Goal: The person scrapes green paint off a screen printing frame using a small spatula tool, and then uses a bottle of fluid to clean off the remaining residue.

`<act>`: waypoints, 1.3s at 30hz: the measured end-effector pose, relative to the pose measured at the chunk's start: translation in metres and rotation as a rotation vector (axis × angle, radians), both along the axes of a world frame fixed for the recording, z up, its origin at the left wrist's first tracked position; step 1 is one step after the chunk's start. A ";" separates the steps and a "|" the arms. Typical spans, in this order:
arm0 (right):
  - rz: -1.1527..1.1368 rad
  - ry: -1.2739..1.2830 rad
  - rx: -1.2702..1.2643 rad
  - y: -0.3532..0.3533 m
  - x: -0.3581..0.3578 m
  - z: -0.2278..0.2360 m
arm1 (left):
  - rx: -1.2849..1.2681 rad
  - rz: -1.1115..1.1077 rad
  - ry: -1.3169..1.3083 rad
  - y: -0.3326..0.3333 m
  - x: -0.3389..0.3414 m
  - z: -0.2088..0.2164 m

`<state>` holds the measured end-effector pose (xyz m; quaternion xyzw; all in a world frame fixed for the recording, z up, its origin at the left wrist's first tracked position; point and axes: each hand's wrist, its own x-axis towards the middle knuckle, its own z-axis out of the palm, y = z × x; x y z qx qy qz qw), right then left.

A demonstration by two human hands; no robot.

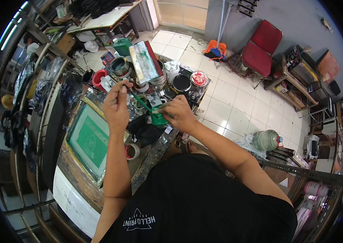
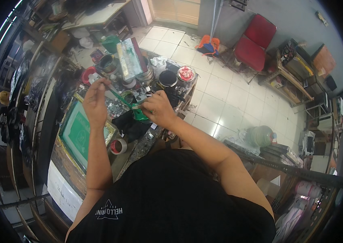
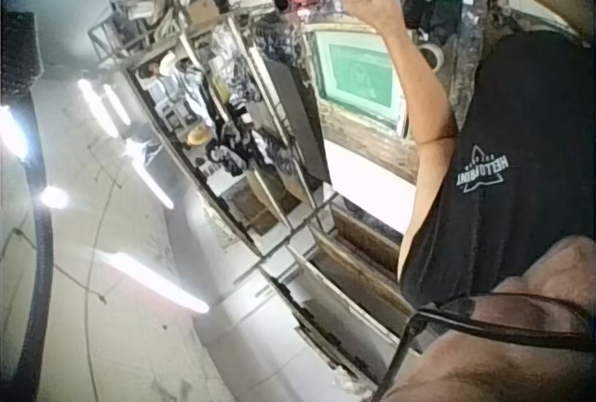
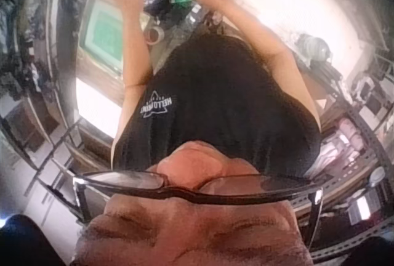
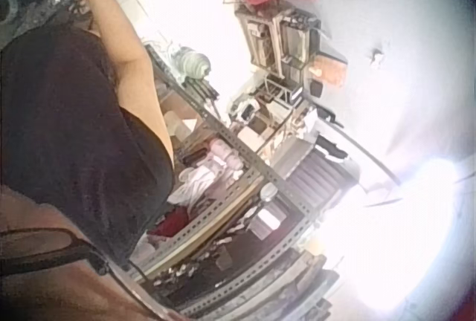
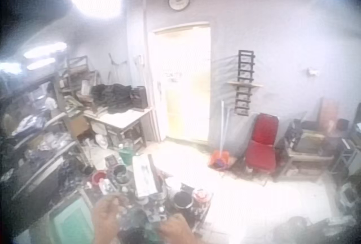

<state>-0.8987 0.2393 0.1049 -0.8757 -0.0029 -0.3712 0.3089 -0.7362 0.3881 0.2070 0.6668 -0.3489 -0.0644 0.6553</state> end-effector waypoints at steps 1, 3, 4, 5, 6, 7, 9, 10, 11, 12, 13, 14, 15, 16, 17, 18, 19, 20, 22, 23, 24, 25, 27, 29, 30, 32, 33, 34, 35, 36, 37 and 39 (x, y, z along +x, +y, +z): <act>0.001 0.005 0.002 0.000 -0.002 -0.004 | 0.003 0.010 -0.011 -0.001 0.000 0.000; -0.005 0.031 -0.003 0.000 -0.004 -0.010 | -0.046 0.014 -0.068 -0.004 0.000 0.000; -0.007 0.043 -0.006 -0.001 -0.005 -0.013 | -0.070 0.017 -0.097 -0.005 -0.001 0.000; -0.004 0.046 -0.002 -0.001 -0.007 -0.016 | -0.057 0.025 -0.079 -0.005 -0.001 0.000; -0.001 0.050 0.000 -0.001 -0.008 -0.016 | -0.044 0.034 -0.062 -0.005 0.000 0.000; 0.002 0.054 0.002 -0.002 -0.009 -0.017 | -0.032 0.043 -0.044 -0.004 0.001 0.000; 0.001 0.068 -0.031 -0.004 -0.012 -0.018 | -0.088 0.022 -0.071 -0.005 0.005 -0.003; 0.002 0.074 -0.047 -0.005 -0.013 -0.017 | -0.116 0.013 -0.085 -0.005 0.006 -0.004; 0.013 0.089 -0.041 -0.008 -0.013 -0.016 | -0.105 0.032 -0.091 -0.004 0.006 -0.004; 0.022 0.107 -0.035 -0.011 -0.015 -0.014 | -0.094 0.051 -0.095 -0.004 0.006 -0.002; 0.032 0.124 -0.030 -0.015 -0.017 -0.013 | -0.084 0.070 -0.098 -0.003 0.005 -0.001; 0.025 0.132 -0.005 -0.018 -0.018 -0.014 | -0.082 0.076 -0.098 -0.003 0.004 0.000; 0.019 0.139 0.020 -0.021 -0.019 -0.016 | -0.081 0.084 -0.099 -0.002 0.003 0.001; 0.013 0.145 0.045 -0.023 -0.020 -0.017 | -0.079 0.093 -0.100 -0.002 0.003 0.002; 0.014 0.158 0.107 -0.024 -0.021 -0.020 | -0.094 0.101 -0.086 -0.002 0.002 0.000; 0.016 0.172 0.169 -0.023 -0.022 -0.021 | -0.108 0.110 -0.072 -0.001 0.002 -0.003; 0.018 0.186 0.231 -0.023 -0.022 -0.022 | -0.123 0.120 -0.057 0.000 0.002 -0.005; 0.008 0.209 0.255 -0.024 -0.024 -0.022 | -0.126 0.123 -0.054 0.000 0.002 -0.005; -0.011 0.257 0.307 -0.025 -0.026 -0.020 | -0.125 0.130 -0.047 0.002 0.000 -0.007; -0.008 0.256 0.314 -0.026 -0.026 -0.021 | -0.123 0.136 -0.042 0.002 -0.001 -0.008; -0.006 0.252 0.323 -0.027 -0.026 -0.024 | -0.120 0.140 -0.039 0.002 -0.002 -0.007; -0.004 0.248 0.332 -0.029 -0.026 -0.026 | -0.117 0.145 -0.036 0.002 -0.003 -0.007; 0.025 0.226 0.288 -0.031 -0.026 -0.029 | -0.120 0.157 -0.030 0.003 -0.005 -0.006; 0.051 0.191 0.223 -0.033 -0.027 -0.031 | -0.110 0.178 -0.036 0.002 -0.009 -0.004; 0.062 0.164 0.179 -0.034 -0.027 -0.029 | -0.100 0.193 -0.048 0.002 -0.011 -0.001; 0.083 0.114 0.095 -0.036 -0.026 -0.032 | -0.086 0.210 -0.051 0.003 -0.013 0.000; 0.089 0.089 0.056 -0.037 -0.025 -0.035 | -0.082 0.210 -0.044 0.003 -0.013 0.000; 0.096 0.064 0.016 -0.038 -0.025 -0.039 | -0.079 0.210 -0.037 0.003 -0.014 0.000; 0.090 0.044 -0.004 -0.039 -0.025 -0.042 | -0.070 0.217 -0.046 0.002 -0.015 0.001; 0.085 0.024 -0.022 -0.040 -0.024 -0.044 | -0.059 0.225 -0.056 0.002 -0.017 0.003; 0.079 0.003 -0.040 -0.041 -0.024 -0.047 | -0.048 0.232 -0.066 0.001 -0.018 0.004; 0.072 -0.010 -0.090 -0.045 -0.024 -0.053 | -0.051 0.237 -0.062 0.001 -0.020 0.003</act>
